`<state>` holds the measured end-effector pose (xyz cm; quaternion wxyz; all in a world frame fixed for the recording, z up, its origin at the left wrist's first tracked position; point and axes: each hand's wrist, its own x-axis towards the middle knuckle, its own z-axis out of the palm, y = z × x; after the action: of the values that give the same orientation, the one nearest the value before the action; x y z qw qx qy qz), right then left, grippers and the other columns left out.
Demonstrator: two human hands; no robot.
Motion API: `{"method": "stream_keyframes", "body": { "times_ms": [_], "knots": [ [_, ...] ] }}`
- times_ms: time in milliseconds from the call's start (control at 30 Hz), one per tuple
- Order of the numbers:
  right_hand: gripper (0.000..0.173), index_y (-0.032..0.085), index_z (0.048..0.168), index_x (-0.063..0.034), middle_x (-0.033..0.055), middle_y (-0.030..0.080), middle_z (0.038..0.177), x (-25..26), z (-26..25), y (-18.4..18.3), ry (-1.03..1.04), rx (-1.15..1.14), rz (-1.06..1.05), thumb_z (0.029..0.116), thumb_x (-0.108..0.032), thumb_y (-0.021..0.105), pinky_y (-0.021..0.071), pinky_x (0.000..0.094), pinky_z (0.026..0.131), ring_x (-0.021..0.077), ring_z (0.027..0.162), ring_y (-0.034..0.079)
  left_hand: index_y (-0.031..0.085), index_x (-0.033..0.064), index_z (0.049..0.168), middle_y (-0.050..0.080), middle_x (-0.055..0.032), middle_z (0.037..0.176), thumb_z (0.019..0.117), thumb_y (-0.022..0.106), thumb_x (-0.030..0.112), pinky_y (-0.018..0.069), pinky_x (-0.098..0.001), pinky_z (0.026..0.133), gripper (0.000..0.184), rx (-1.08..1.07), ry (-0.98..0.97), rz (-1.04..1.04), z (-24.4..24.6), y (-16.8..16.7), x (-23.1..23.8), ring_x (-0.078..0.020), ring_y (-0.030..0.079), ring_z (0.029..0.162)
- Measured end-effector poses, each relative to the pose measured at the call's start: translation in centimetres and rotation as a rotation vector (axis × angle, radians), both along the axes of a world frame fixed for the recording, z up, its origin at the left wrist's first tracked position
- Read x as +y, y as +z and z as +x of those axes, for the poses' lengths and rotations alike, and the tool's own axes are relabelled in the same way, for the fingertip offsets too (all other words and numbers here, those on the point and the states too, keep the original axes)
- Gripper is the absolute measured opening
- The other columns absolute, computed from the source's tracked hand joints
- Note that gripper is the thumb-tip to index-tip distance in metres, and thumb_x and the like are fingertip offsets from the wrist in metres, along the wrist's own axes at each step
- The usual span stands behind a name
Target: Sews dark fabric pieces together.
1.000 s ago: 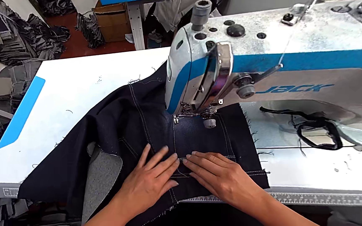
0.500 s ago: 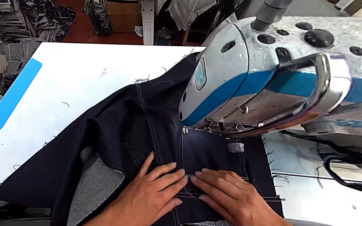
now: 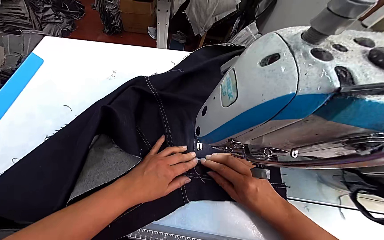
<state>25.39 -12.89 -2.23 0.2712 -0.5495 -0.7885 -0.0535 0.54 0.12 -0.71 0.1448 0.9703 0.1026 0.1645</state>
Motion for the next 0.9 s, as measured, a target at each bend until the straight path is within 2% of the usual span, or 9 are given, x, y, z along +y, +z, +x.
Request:
{"method": "stream_keyframes", "body": {
  "times_ms": [100,167,367,433,500,633,700,800,900],
  "knots": [
    [0.029,0.077,0.114,-0.0135,0.0068,0.075,0.116,0.4,0.4,-0.2,-0.003,0.010,-0.017,0.1040,-0.028,0.055,0.0561,0.0346,0.094,0.0190,0.113,0.070,0.071,0.0200,0.131,0.065,0.0053,0.139,0.1054,0.048,0.039,0.0239,-0.0641,0.120,0.039,-0.035,-0.039,0.005,0.2,-0.1,0.8,-0.0201,0.048,0.142],
    [0.030,0.077,0.114,-0.0141,0.0060,0.075,0.116,0.2,0.4,-0.2,-0.011,0.001,-0.019,0.1043,-0.029,0.054,0.0554,0.0339,0.097,0.0192,0.116,0.069,0.074,0.0192,0.125,0.067,0.0056,0.135,0.1053,0.050,0.035,0.0238,-0.0655,0.120,0.035,-0.058,-0.058,-0.006,0.0,-0.1,0.8,-0.0205,0.050,0.141],
    [0.031,0.078,0.111,-0.0145,0.0049,0.076,0.113,0.1,0.2,-0.4,-0.028,-0.018,-0.011,0.1034,-0.030,0.053,0.0560,0.0343,0.095,0.0189,0.109,0.071,0.074,0.0203,0.124,0.068,0.0074,0.132,0.1057,0.048,0.034,0.0239,-0.0645,0.120,0.034,-0.053,-0.061,0.002,-0.2,0.1,0.8,-0.0188,0.050,0.141],
    [0.031,0.078,0.113,-0.0166,0.0030,0.076,0.114,0.1,0.0,-0.1,-0.036,-0.010,-0.026,0.1041,-0.031,0.052,0.0553,0.0338,0.096,0.0171,0.110,0.071,0.076,0.0204,0.118,0.071,0.0072,0.126,0.1046,0.050,0.033,0.0257,-0.0634,0.120,0.031,-0.086,-0.048,0.015,-0.1,0.0,0.7,-0.0177,0.053,0.137],
    [0.032,0.077,0.117,-0.0162,0.0023,0.076,0.118,0.3,0.1,0.1,-0.034,-0.015,-0.048,0.1051,-0.030,0.050,0.0540,0.0329,0.098,0.0157,0.112,0.070,0.076,0.0195,0.117,0.071,0.0058,0.127,0.1037,0.051,0.031,0.0273,-0.0630,0.119,0.031,-0.103,-0.035,0.032,0.2,0.1,0.9,-0.0181,0.054,0.136],
    [0.033,0.078,0.113,-0.0134,0.0043,0.077,0.106,1.1,0.5,0.1,-0.099,-0.061,-0.080,0.1022,-0.028,0.050,0.0582,0.0388,0.087,0.0200,0.099,0.074,0.076,0.0182,0.117,0.070,0.0037,0.128,0.1018,0.052,0.030,0.0307,-0.0621,0.117,0.031,-0.123,-0.024,0.045,0.7,0.3,2.0,-0.0191,0.056,0.134],
    [0.034,0.079,0.111,-0.0137,0.0049,0.078,0.106,1.2,0.7,0.0,-0.126,-0.071,-0.106,0.1016,-0.029,0.050,0.0583,0.0429,0.087,0.0226,0.099,0.074,0.076,0.0182,0.118,0.070,0.0038,0.128,0.1017,0.052,0.030,0.0310,-0.0623,0.116,0.032,-0.127,-0.026,0.053,1.0,0.3,2.3,-0.0191,0.057,0.134],
    [0.034,0.080,0.108,-0.0146,0.0054,0.078,0.102,1.5,1.2,-0.8,-0.185,-0.048,-0.158,0.1013,-0.030,0.050,0.0592,0.0442,0.084,0.0228,0.097,0.074,0.075,0.0171,0.121,0.070,0.0023,0.130,0.1023,0.050,0.029,0.0291,-0.0648,0.116,0.033,-0.108,-0.022,0.051,1.3,0.4,2.7,-0.0207,0.056,0.135],
    [0.035,0.078,0.101,-0.0107,0.0098,0.076,0.095,2.0,1.7,-0.9,-0.209,-0.081,-0.144,0.1014,-0.032,0.049,0.0595,0.0467,0.078,0.0256,0.092,0.075,0.075,0.0167,0.121,0.070,0.0022,0.130,0.1027,0.050,0.029,0.0284,-0.0648,0.117,0.034,-0.090,-0.021,0.047,1.6,0.3,3.2,-0.0210,0.056,0.135]
  ]
}}
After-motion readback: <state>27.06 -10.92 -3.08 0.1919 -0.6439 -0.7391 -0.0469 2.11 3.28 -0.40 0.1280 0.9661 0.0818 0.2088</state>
